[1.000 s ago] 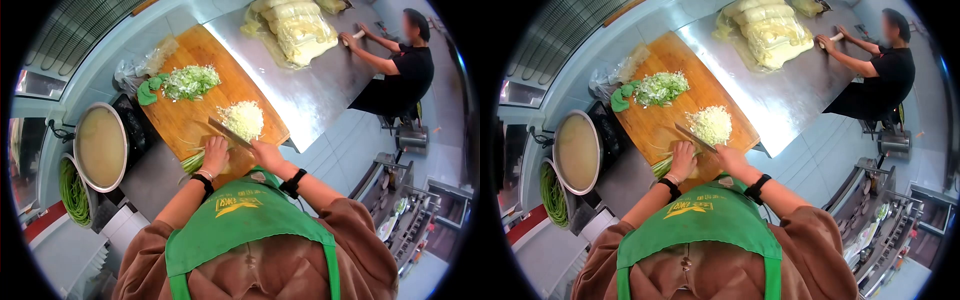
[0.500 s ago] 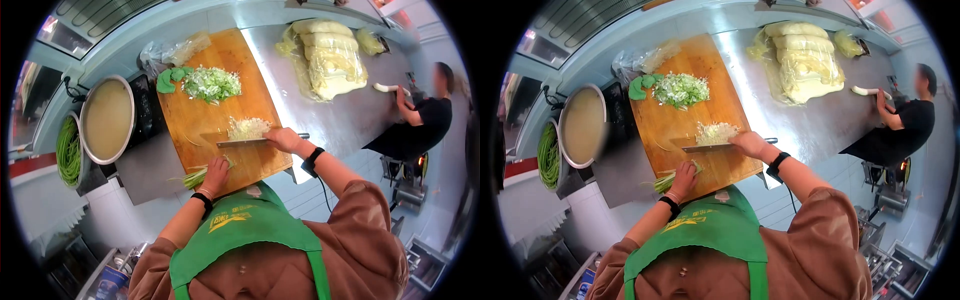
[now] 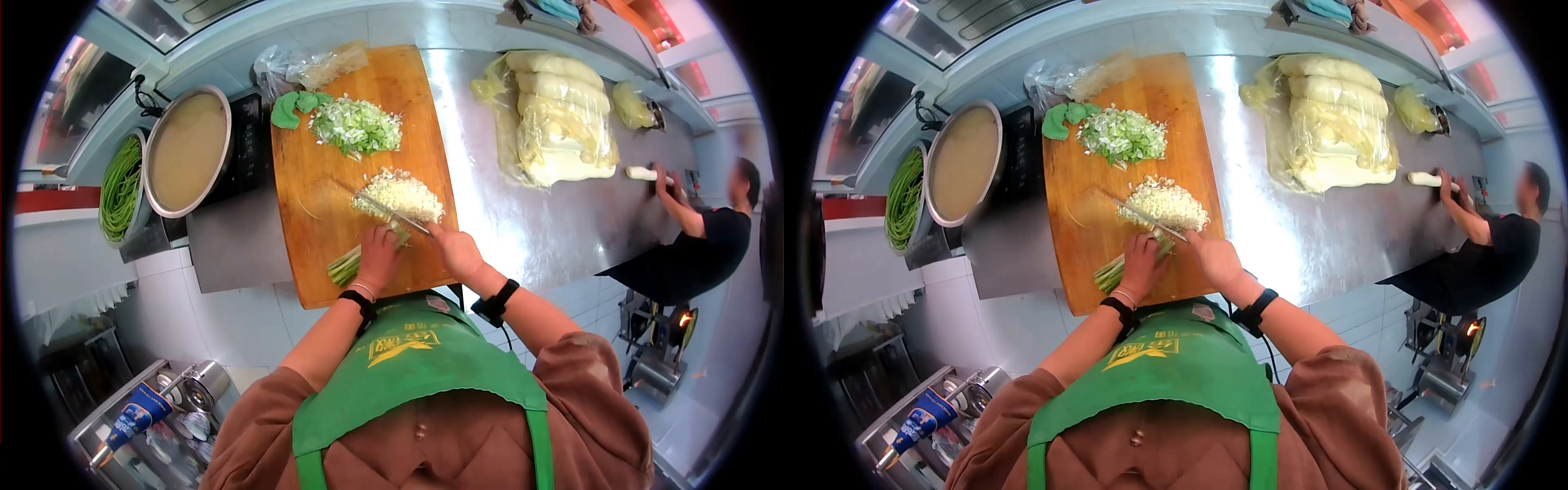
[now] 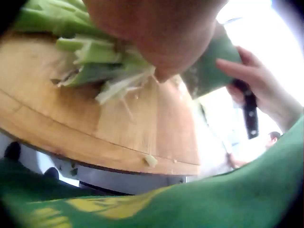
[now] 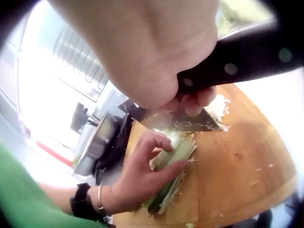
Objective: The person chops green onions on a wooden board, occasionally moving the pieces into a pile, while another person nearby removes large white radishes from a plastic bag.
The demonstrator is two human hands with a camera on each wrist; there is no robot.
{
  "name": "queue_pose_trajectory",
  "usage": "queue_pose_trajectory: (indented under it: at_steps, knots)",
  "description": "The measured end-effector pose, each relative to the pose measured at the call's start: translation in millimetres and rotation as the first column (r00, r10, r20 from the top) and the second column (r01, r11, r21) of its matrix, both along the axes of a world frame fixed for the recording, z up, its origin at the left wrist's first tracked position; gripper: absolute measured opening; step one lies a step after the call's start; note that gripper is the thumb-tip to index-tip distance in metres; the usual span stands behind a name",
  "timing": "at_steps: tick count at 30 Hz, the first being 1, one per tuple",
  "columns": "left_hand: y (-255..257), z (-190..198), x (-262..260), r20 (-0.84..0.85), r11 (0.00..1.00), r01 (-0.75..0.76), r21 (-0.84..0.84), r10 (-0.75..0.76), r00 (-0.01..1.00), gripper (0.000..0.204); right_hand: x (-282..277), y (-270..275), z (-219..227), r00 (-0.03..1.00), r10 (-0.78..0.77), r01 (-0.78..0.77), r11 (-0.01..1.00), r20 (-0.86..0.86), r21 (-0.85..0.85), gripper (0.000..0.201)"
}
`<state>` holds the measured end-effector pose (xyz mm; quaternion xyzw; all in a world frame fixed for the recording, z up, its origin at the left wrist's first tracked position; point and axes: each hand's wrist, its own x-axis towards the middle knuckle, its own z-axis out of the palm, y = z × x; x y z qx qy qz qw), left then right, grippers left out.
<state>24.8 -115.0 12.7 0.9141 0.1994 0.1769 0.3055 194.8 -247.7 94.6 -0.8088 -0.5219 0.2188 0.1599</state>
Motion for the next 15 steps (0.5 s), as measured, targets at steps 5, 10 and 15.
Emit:
queue_pose_trajectory:
  at_steps: [5, 10, 15]
  knots:
    - [8.8, -10.3, -2.3, -0.026, 0.998, 0.068, 0.018, -0.068, 0.997, 0.032, -16.5, -13.9, -2.5, 0.996, 0.088, -0.087, 0.996, 0.026, -0.024, 0.022]
    - [13.3, -8.7, -0.1, -0.134, 0.993, 0.120, -0.010, -0.120, 0.984, 0.033, -23.9, -11.9, 6.3, 0.999, 0.032, -0.032, 0.999, 0.018, 0.016, 0.013]
    - [11.1, -10.0, 0.6, -0.056, 0.996, 0.088, 0.021, -0.087, 0.995, 0.031, -27.9, 5.0, -10.5, 0.999, 0.037, -0.037, 0.999, 0.013, -0.029, 0.010]
